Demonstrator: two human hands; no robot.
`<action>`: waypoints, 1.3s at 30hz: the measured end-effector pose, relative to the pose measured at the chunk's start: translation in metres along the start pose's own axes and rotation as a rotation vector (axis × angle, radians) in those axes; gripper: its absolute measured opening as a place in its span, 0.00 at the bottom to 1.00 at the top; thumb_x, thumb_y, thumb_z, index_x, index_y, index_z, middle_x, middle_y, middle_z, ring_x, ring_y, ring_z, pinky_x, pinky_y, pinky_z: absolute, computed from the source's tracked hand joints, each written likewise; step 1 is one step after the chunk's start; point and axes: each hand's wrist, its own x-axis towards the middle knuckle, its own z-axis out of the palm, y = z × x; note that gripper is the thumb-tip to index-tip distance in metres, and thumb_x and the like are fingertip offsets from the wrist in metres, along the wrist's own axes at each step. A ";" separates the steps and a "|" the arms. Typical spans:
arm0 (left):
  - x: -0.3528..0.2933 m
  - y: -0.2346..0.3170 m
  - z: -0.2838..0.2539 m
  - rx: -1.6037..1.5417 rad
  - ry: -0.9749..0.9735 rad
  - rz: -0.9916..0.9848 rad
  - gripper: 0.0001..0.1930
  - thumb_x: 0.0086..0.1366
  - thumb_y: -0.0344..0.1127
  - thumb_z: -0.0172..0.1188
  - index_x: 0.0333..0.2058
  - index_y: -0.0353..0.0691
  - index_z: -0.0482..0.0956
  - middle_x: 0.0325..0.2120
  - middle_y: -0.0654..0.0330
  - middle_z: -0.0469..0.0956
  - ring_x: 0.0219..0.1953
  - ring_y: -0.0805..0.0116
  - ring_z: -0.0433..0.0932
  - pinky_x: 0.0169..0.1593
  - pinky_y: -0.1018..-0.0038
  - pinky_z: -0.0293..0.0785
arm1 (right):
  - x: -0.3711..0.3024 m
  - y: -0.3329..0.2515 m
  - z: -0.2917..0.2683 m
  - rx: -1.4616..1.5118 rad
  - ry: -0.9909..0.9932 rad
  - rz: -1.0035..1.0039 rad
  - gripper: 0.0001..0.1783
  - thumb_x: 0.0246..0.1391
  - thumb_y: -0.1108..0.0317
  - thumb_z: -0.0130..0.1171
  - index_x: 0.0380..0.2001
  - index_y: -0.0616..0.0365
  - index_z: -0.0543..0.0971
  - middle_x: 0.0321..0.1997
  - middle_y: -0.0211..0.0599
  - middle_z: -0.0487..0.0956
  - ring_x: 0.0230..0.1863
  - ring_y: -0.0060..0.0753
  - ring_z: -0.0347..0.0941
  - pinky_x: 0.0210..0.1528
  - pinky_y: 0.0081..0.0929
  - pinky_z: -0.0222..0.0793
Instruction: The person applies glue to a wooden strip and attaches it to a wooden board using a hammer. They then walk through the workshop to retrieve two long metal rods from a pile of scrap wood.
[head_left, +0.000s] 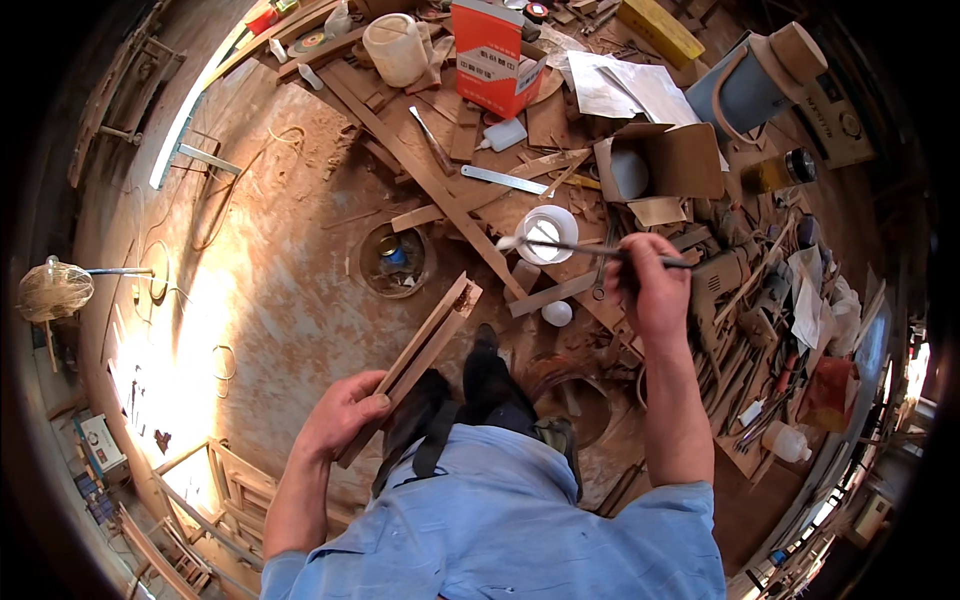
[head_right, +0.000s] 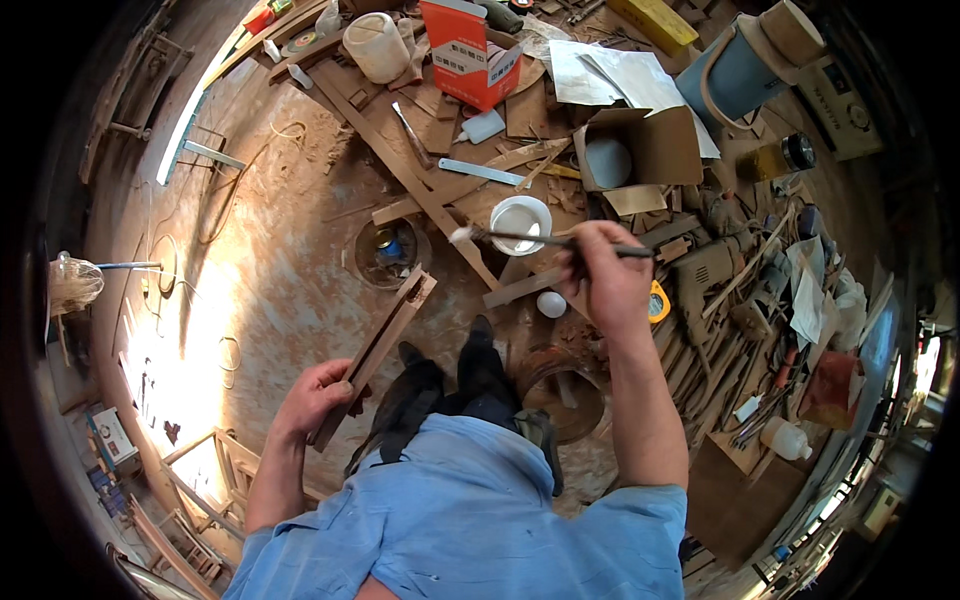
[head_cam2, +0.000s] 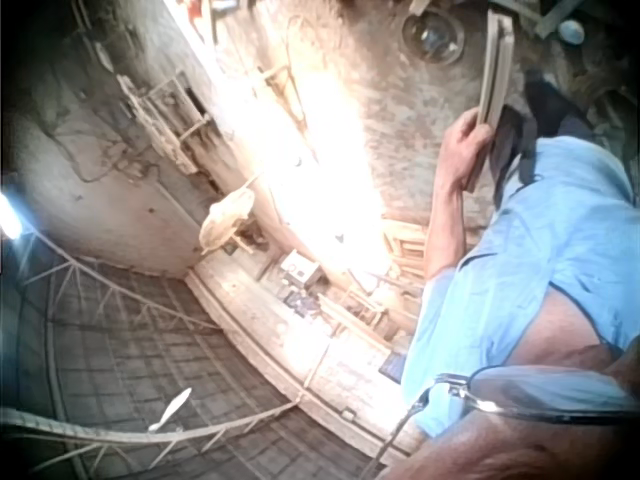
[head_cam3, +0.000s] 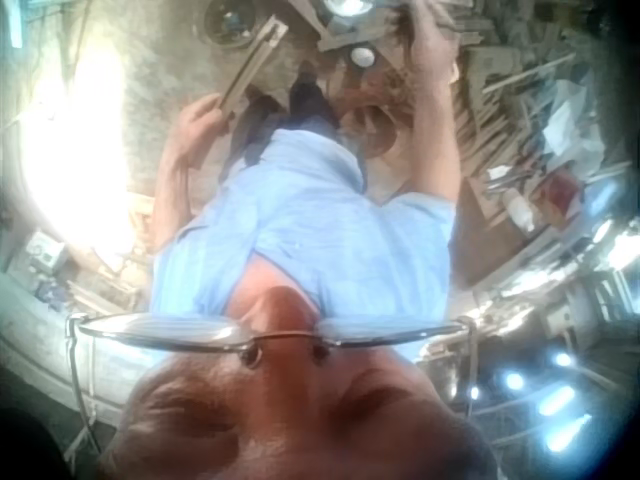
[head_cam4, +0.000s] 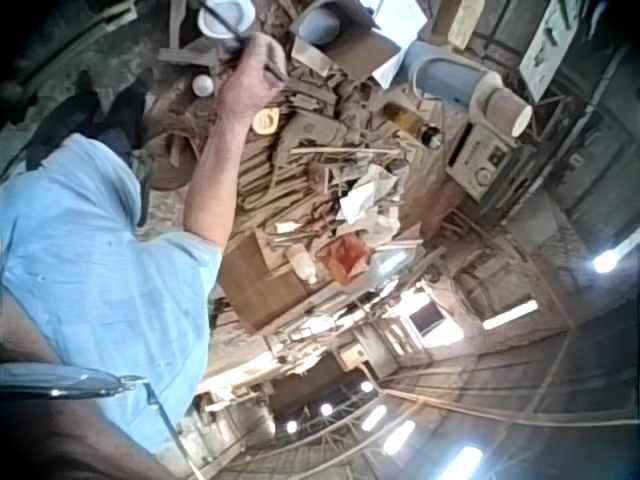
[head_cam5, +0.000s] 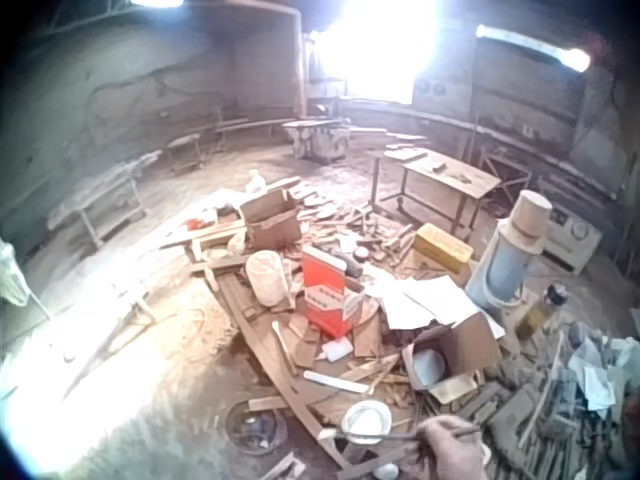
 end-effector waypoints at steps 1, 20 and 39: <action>-0.001 0.000 -0.001 -0.013 0.013 -0.002 0.17 0.54 0.34 0.54 0.43 0.32 0.76 0.31 0.59 0.78 0.30 0.70 0.76 0.36 0.74 0.74 | 0.009 0.003 -0.003 -0.095 0.102 -0.092 0.10 0.60 0.66 0.54 0.33 0.63 0.76 0.22 0.35 0.78 0.20 0.19 0.71 0.18 0.16 0.64; -0.003 -0.005 -0.010 -0.126 0.006 0.023 0.17 0.57 0.36 0.55 0.43 0.32 0.75 0.30 0.58 0.78 0.30 0.70 0.76 0.36 0.74 0.74 | 0.057 0.071 -0.028 -0.281 0.174 0.095 0.11 0.59 0.63 0.57 0.34 0.61 0.77 0.24 0.29 0.77 0.19 0.17 0.67 0.18 0.18 0.62; 0.002 -0.011 -0.011 -0.061 0.045 0.078 0.20 0.58 0.38 0.55 0.46 0.32 0.74 0.32 0.59 0.77 0.30 0.71 0.75 0.35 0.74 0.74 | -0.041 0.037 0.031 0.194 -0.196 0.017 0.09 0.61 0.67 0.54 0.37 0.62 0.76 0.25 0.38 0.77 0.21 0.24 0.71 0.23 0.19 0.68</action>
